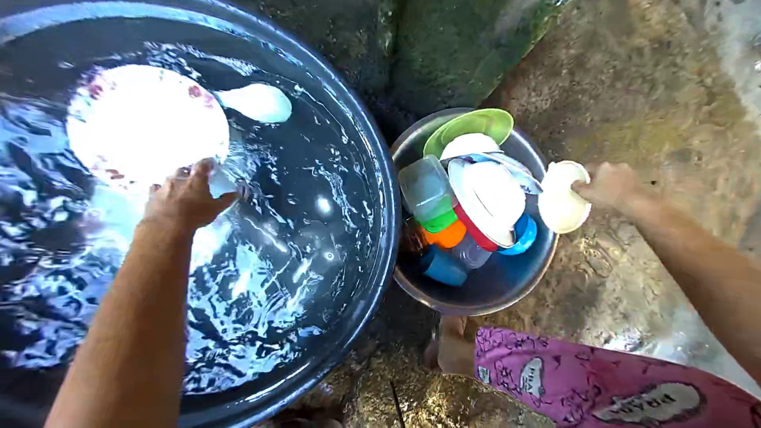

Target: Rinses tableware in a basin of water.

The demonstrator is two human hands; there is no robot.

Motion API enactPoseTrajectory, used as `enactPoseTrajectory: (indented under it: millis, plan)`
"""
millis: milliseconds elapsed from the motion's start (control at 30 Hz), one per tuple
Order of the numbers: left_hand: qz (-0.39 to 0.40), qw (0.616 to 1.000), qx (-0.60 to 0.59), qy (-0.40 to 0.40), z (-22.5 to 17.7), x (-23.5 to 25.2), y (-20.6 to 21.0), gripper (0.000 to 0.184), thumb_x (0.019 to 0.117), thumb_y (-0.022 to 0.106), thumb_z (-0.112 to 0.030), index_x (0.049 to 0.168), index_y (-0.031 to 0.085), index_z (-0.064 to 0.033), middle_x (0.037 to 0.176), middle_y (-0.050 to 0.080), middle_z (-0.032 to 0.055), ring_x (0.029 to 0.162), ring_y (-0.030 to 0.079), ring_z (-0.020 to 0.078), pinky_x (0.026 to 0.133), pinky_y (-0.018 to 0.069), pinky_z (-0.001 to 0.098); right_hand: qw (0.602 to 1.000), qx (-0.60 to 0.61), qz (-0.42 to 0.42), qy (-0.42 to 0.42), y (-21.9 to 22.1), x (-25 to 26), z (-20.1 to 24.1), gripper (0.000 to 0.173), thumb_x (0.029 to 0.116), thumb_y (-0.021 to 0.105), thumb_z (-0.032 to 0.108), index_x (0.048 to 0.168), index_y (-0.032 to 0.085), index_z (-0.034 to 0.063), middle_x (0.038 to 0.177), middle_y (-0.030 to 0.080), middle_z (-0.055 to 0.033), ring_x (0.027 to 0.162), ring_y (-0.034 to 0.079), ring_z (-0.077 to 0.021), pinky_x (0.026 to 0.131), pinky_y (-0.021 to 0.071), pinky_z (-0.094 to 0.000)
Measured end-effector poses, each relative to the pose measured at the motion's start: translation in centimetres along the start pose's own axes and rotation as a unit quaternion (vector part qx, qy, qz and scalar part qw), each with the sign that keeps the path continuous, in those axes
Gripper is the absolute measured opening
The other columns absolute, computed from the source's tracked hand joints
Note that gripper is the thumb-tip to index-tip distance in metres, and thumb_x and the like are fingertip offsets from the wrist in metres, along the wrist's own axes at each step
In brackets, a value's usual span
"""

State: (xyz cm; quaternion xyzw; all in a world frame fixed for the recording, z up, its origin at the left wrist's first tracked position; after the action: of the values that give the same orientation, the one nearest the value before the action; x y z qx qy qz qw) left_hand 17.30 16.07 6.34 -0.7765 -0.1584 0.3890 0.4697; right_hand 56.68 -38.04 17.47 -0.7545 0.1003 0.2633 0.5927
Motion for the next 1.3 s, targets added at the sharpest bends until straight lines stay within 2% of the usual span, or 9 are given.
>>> enactPoseTrajectory:
  millis: [267, 367, 500, 633, 767, 867, 1033, 1167, 1300]
  plan:
    - [0.033, 0.996, 0.072, -0.029, -2.0, -0.8, 0.5, 0.043, 0.1098, 0.043, -0.011, 0.149, 0.043, 0.0063, 0.137, 0.049, 0.0453, 0.125, 0.049, 0.0661, 0.097, 0.0391, 0.0792, 0.991, 0.011, 0.134, 0.024, 5.8, 2.4, -1.3, 0.062, 0.1070, 0.047, 0.049, 0.149, 0.049, 0.0026, 0.140, 0.052, -0.0365, 0.129, 0.050, -0.0566, 0.100, 0.0382, -0.0749]
    - [-0.025, 0.996, 0.084, 0.032, -2.6, -1.8, 0.0, 0.042, 0.1095, 0.039, -0.011, 0.147, 0.045, 0.0073, 0.129, 0.055, 0.0452, 0.115, 0.056, 0.0673, 0.086, 0.0431, 0.0804, 0.996, -0.080, -0.011, -0.026, -0.5, 0.3, 2.0, 0.057, 0.1082, 0.043, 0.047, 0.141, 0.058, 0.0029, 0.131, 0.058, -0.0389, 0.123, 0.052, -0.0624, 0.094, 0.0363, -0.0815]
    - [-0.118, 0.990, 0.000, 0.079, -3.1, -5.9, -5.2, 0.037, 0.1072, 0.042, -0.010, 0.135, 0.054, 0.0118, 0.112, 0.059, 0.0485, 0.103, 0.057, 0.0717, 0.083, 0.0402, 0.0843, 0.956, 0.056, -0.164, -0.238, -5.4, -5.7, 11.7, 0.044, 0.1083, 0.042, 0.031, 0.135, 0.060, 0.0009, 0.123, 0.066, -0.0301, 0.113, 0.063, -0.0528, 0.090, 0.0445, -0.0742]
    - [-0.183, 0.961, -0.030, 0.207, -4.7, -13.7, -10.5, 0.029, 0.0996, 0.054, -0.005, 0.120, 0.066, 0.0119, 0.099, 0.068, 0.0385, 0.088, 0.067, 0.0598, 0.078, 0.0473, 0.0756, 0.890, 0.171, -0.019, -0.423, -1.5, -12.6, 25.0, 0.037, 0.1096, 0.045, 0.026, 0.127, 0.064, 0.0000, 0.111, 0.071, -0.0217, 0.092, 0.072, -0.0354, 0.082, 0.0577, -0.0574]
    - [-0.133, 0.926, 0.024, 0.353, -4.3, -18.5, -5.8, 0.025, 0.0961, 0.056, -0.004, 0.113, 0.074, 0.0005, 0.103, 0.075, 0.0215, 0.090, 0.075, 0.0410, 0.079, 0.0597, 0.0583, 0.893, 0.159, 0.200, -0.369, 4.6, -14.4, 36.2, 0.061, 0.1111, 0.032, 0.048, 0.153, 0.043, 0.0055, 0.135, 0.062, -0.0243, 0.112, 0.067, -0.0402, 0.092, 0.0546, -0.0599]
    - [-0.082, 0.907, 0.016, 0.412, -1.5, -18.7, 1.0, 0.021, 0.0935, 0.062, -0.002, 0.108, 0.077, -0.0019, 0.108, 0.075, 0.0182, 0.106, 0.073, 0.0373, 0.095, 0.0580, 0.0512, 0.893, 0.105, 0.234, -0.369, 9.3, -14.8, 43.1, 0.063, 0.1089, 0.044, 0.044, 0.154, 0.040, 0.0010, 0.140, 0.057, -0.0289, 0.121, 0.061, -0.0439, 0.099, 0.0480, -0.0606]
    - [0.083, 0.968, -0.061, 0.227, 5.2, -15.0, 9.0, 0.035, 0.0975, 0.071, -0.033, 0.115, 0.076, -0.0027, 0.125, 0.069, 0.0212, 0.125, 0.061, 0.0417, 0.110, 0.0434, 0.0580, 0.902, 0.201, 0.192, -0.330, 17.9, -12.7, 48.4, 0.072, 0.1000, 0.066, 0.028, 0.156, 0.033, -0.0026, 0.141, 0.054, -0.0331, 0.132, 0.053, -0.0474, 0.109, 0.0411, -0.0627]
    - [-0.106, 0.990, -0.090, 0.019, 8.0, -10.4, 8.8, 0.041, 0.1043, 0.058, -0.026, 0.124, 0.064, 0.0096, 0.137, 0.055, 0.0359, 0.132, 0.049, 0.0555, 0.112, 0.0339, 0.0684, 0.829, 0.416, 0.212, -0.309, 22.0, -16.4, 49.4, 0.043, 0.1010, 0.061, 0.015, 0.135, 0.053, -0.0097, 0.125, 0.061, -0.0308, 0.117, 0.061, -0.0384, 0.101, 0.0479, -0.0531]
    - [-0.206, 0.929, -0.282, -0.125, 4.3, -7.4, 9.5, 0.054, 0.1042, 0.053, -0.014, 0.153, 0.040, 0.0058, 0.162, 0.033, 0.0279, 0.152, 0.030, 0.0409, 0.125, 0.0259, 0.0525, 0.806, 0.496, 0.197, -0.257, 22.9, -19.1, 49.4, 0.049, 0.1062, 0.052, 0.020, 0.146, 0.046, -0.0089, 0.141, 0.056, -0.0295, 0.133, 0.054, -0.0346, 0.115, 0.0399, -0.0478]
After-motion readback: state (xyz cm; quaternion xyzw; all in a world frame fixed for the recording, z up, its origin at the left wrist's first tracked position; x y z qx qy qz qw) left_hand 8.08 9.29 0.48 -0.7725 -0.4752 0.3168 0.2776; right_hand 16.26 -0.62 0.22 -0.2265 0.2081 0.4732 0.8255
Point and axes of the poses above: each hand's wrist, its own x-axis towards the middle knuckle, its own y-axis out of the palm, z = x × y, the point moved 7 cm from there along x, towards the middle knuckle
